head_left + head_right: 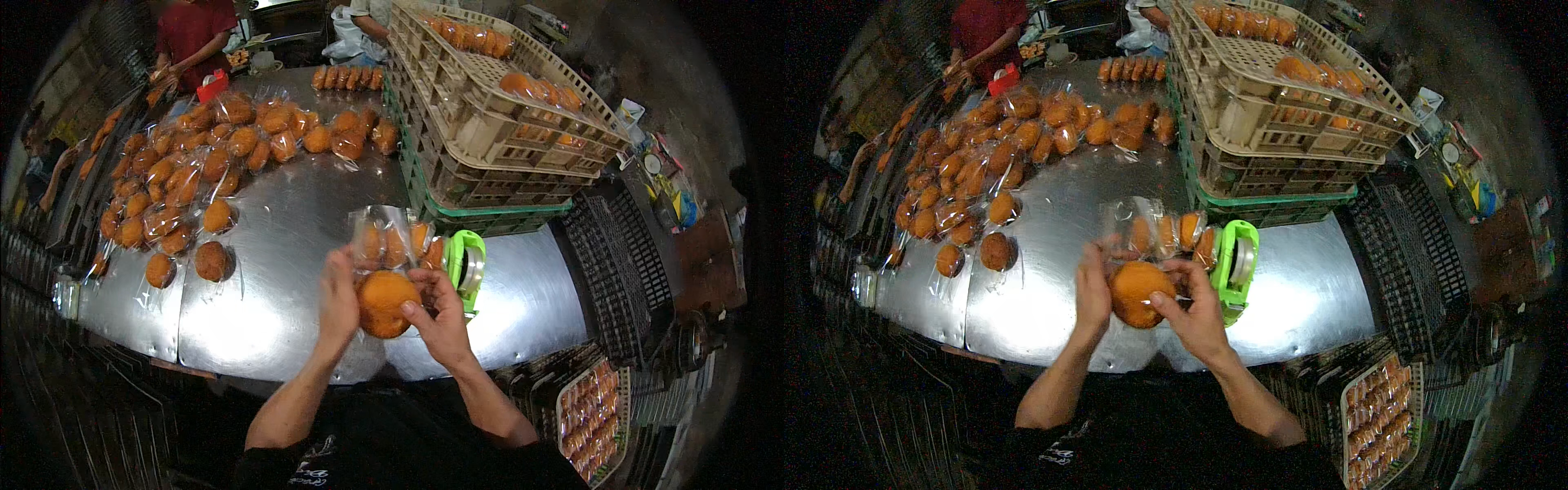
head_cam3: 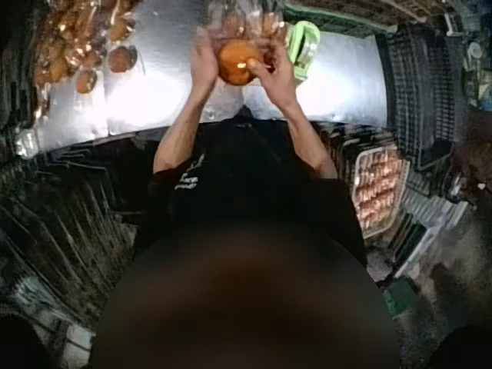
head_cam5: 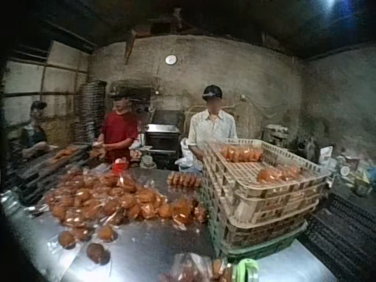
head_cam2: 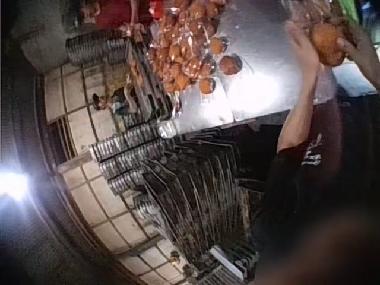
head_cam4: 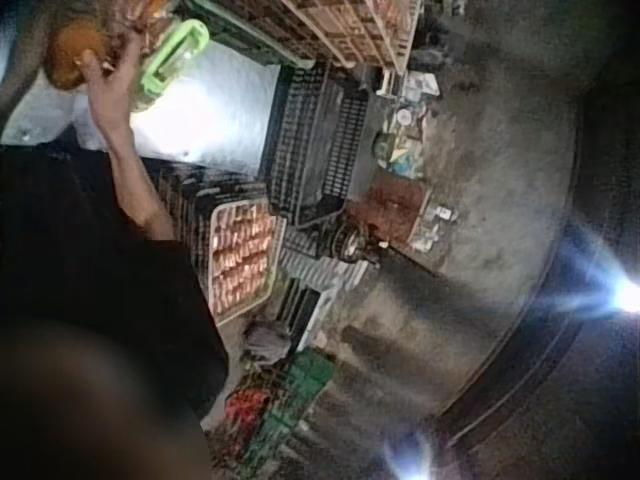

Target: The person wraps individual round baked items in clear plastic bags and seals them with a handheld tape dispenser. They place the sealed packages into plastic crates on the table. Other workers are visible in the background handling similar items.

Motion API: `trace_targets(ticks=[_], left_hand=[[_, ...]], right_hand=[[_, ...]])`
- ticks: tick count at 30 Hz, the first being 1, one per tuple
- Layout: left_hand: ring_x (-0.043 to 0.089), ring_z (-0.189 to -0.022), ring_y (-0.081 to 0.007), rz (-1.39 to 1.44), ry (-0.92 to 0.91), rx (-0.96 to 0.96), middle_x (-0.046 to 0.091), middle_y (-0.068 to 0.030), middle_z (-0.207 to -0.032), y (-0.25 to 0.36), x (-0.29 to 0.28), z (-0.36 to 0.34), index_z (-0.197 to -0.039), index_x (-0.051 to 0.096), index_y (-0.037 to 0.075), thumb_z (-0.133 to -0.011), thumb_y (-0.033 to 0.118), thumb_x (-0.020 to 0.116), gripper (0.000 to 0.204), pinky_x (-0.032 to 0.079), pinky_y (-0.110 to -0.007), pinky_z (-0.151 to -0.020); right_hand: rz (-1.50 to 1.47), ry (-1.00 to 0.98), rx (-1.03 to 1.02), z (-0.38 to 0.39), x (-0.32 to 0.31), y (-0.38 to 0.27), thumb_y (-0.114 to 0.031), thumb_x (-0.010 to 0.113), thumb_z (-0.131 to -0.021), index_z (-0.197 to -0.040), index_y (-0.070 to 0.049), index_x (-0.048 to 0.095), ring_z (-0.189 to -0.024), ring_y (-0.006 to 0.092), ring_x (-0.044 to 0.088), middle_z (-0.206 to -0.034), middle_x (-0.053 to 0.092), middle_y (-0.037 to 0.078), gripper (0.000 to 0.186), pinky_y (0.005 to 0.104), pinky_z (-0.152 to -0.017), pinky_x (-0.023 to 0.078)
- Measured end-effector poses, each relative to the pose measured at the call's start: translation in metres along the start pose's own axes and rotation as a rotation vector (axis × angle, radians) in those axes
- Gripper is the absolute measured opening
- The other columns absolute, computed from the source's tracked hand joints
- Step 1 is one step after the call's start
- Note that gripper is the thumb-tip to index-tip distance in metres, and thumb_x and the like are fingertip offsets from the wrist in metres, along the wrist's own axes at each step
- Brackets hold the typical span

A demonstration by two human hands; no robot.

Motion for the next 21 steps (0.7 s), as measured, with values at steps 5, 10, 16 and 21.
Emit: trace_targets(ticks=[5, 10, 16, 21], left_hand=[[0.061, -0.086, -0.0169, -0.382, -0.061, 0.526, 0.063, -0.0114, -0.096, 0.065, 0.032, 0.032, -0.11, 0.057, -0.004, -0.1, 0.017, 0.051, 0.024, 0.049, -0.03, -0.075], [0.057, -0.078, -0.0132, -0.146, -0.01, 0.47, 0.061, -0.0094, -0.088, 0.075, 0.03, 0.054, -0.094, 0.06, -0.003, -0.1, 0.012, 0.049, 0.019, 0.047, -0.026, -0.07], [0.059, -0.084, -0.0161, -0.374, -0.137, 0.268, 0.057, -0.0085, -0.086, 0.08, 0.038, 0.036, -0.099, 0.058, -0.004, -0.097, 0.015, 0.056, 0.019, 0.048, -0.028, -0.08], [0.062, -0.081, -0.0151, -0.22, -0.034, 0.572, 0.065, -0.0095, -0.093, 0.117, 0.024, 0.069, -0.108, 0.059, -0.004, -0.09, 0.015, 0.068, 0.028, 0.05, -0.027, -0.08]], right_hand=[[0.336, 0.129, -0.569, 0.016, -0.021, -0.092, -0.015, 0.059, -0.095, -0.109, 0.001, 0.052, -0.093, 0.0158, 0.056, -0.101, 0.057, 0.009, 0.023, 0.0286, -0.089, 0.043], [0.029, 0.245, -0.558, 0.035, -0.032, -0.105, -0.016, 0.044, -0.102, -0.099, -0.001, 0.046, -0.083, 0.0174, 0.059, -0.093, 0.057, 0.013, 0.015, 0.0349, -0.081, 0.052], [-0.304, 0.217, -0.491, 0.037, 0.001, -0.085, -0.021, 0.041, -0.104, -0.105, -0.007, 0.035, -0.08, 0.0253, 0.066, -0.087, 0.063, 0.019, 0.016, 0.0396, -0.08, 0.056], [-0.184, 0.227, -0.523, 0.04, 0.022, -0.096, -0.021, 0.044, -0.103, -0.101, -0.006, 0.038, -0.094, 0.0252, 0.065, -0.094, 0.065, 0.021, 0.017, 0.0369, -0.086, 0.052]])
Point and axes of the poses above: each hand's wrist, its own z-axis away from the middle knuckle, its own x-axis out of the palm, y = z × x, the point moved 9 cm from there along -z, towards the middle knuckle
